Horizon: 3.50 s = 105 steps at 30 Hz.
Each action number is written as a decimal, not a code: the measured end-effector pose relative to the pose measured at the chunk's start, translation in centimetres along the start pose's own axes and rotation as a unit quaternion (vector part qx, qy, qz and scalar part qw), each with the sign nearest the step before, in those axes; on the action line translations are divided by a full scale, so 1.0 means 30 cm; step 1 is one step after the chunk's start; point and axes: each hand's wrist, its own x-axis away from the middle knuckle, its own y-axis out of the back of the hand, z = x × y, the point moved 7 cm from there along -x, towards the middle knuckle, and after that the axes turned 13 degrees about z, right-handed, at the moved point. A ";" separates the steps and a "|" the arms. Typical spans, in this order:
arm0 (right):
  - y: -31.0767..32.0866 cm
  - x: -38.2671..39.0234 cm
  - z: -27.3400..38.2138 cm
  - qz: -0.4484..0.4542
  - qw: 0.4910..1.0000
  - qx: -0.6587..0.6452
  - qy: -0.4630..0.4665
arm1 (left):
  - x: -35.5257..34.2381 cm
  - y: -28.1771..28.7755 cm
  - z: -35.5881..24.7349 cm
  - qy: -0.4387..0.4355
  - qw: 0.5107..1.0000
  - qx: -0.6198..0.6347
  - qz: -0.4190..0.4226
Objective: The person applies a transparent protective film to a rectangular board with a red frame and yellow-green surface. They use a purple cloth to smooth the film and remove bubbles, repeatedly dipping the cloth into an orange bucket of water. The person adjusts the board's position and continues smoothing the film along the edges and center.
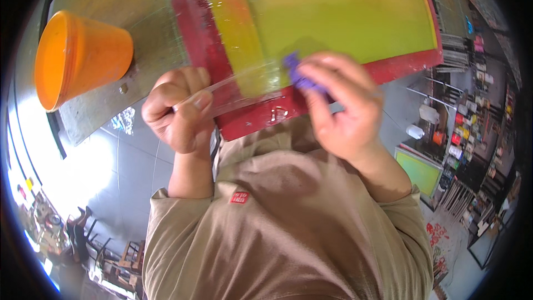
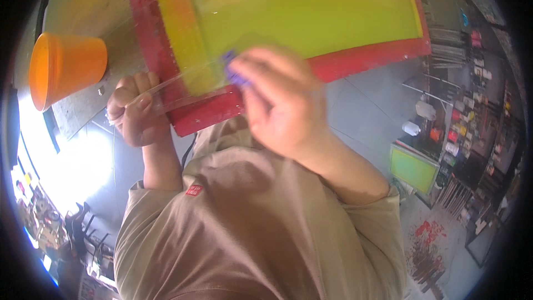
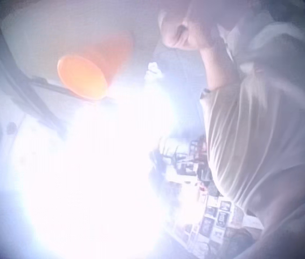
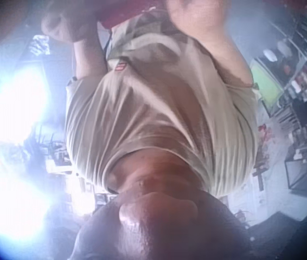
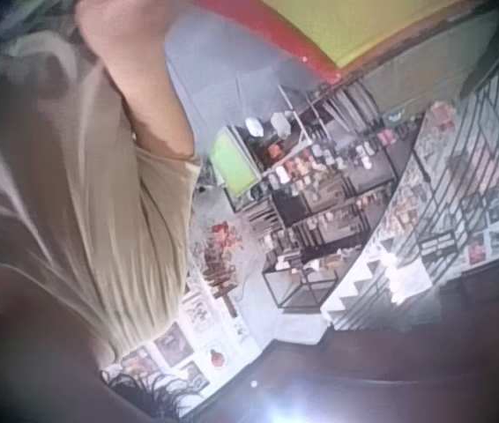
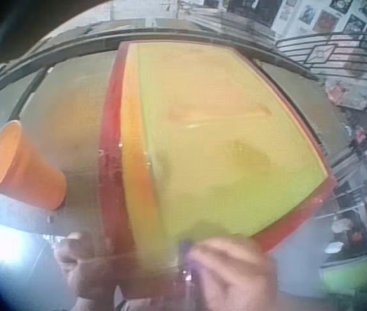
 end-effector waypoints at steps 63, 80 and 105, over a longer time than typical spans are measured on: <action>0.079 -0.060 -0.192 -0.054 0.996 -0.063 0.016 | 0.058 0.096 -0.152 0.161 0.964 -0.208 -0.045; 0.072 -0.059 -0.190 -0.054 0.997 -0.061 0.012 | 0.076 0.147 -0.188 0.152 0.965 -0.206 -0.060; 0.064 -0.058 -0.190 -0.048 0.997 -0.061 0.010 | 0.136 0.238 -0.245 0.160 0.963 -0.202 -0.083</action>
